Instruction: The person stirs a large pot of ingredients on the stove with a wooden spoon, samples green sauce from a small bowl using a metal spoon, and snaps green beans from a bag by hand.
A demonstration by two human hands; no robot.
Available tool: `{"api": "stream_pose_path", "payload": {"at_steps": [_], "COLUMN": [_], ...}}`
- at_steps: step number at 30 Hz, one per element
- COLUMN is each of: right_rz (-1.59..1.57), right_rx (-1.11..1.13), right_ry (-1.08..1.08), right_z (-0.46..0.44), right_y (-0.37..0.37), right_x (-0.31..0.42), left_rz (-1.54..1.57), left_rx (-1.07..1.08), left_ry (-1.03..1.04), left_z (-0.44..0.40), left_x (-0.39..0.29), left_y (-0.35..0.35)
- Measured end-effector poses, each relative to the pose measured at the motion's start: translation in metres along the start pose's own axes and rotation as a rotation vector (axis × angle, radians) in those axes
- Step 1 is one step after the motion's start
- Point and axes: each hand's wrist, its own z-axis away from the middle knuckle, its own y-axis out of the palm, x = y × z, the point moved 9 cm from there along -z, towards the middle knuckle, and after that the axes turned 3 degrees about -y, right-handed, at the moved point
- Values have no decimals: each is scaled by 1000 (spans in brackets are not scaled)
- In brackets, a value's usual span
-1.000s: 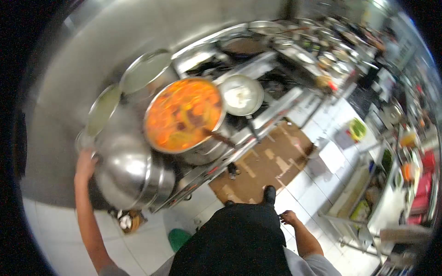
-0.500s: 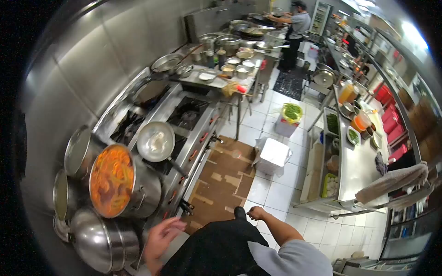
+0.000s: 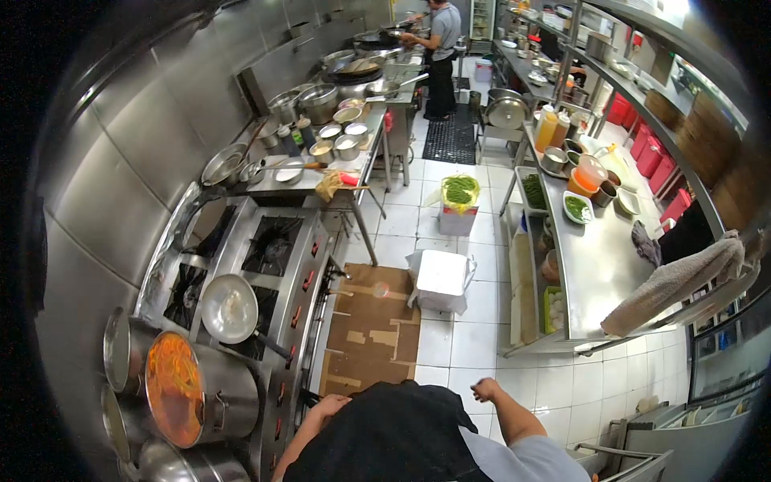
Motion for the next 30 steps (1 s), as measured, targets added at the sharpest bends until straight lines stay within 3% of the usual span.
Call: {"api": "stream_pose_path", "payload": {"at_steps": [2, 3, 5, 9, 14, 19, 24, 26, 30], "right_rz": [-131, -23, 71, -299, -293, -479, -555, -613, -655], "right_rx": [201, 161, 108, -89, -152, -196, -354, -421, -487], "right_ry": [129, 66, 9, 96, -8, 65, 19, -40, -49], "right_z": [-54, -29, -1, 31, 31, 18, 25, 34, 61], "right_y": [7, 2, 9, 23, 50, 62, 50, 47, 56], "right_x": [-81, -69, -57, -37, 2, 22, 63, 88, 122], "left_rz": [-546, -640, -675, -689, -852, -1029, -1117, -1124, -1166], "left_rx": [-36, -69, -29, 43, 260, 399, 539, 593, 656], "left_ry": [7, -23, 11, 178, 251, 311, 270, 421, 404], "left_z": [-32, -47, -58, -109, -156, -204, -234, -228, -244], "left_x": [-27, -36, -69, -102, -146, -197, -192, -203, -205], "left_y": [-16, -24, -25, -10, -11, -43, -62, -58, -60]}}
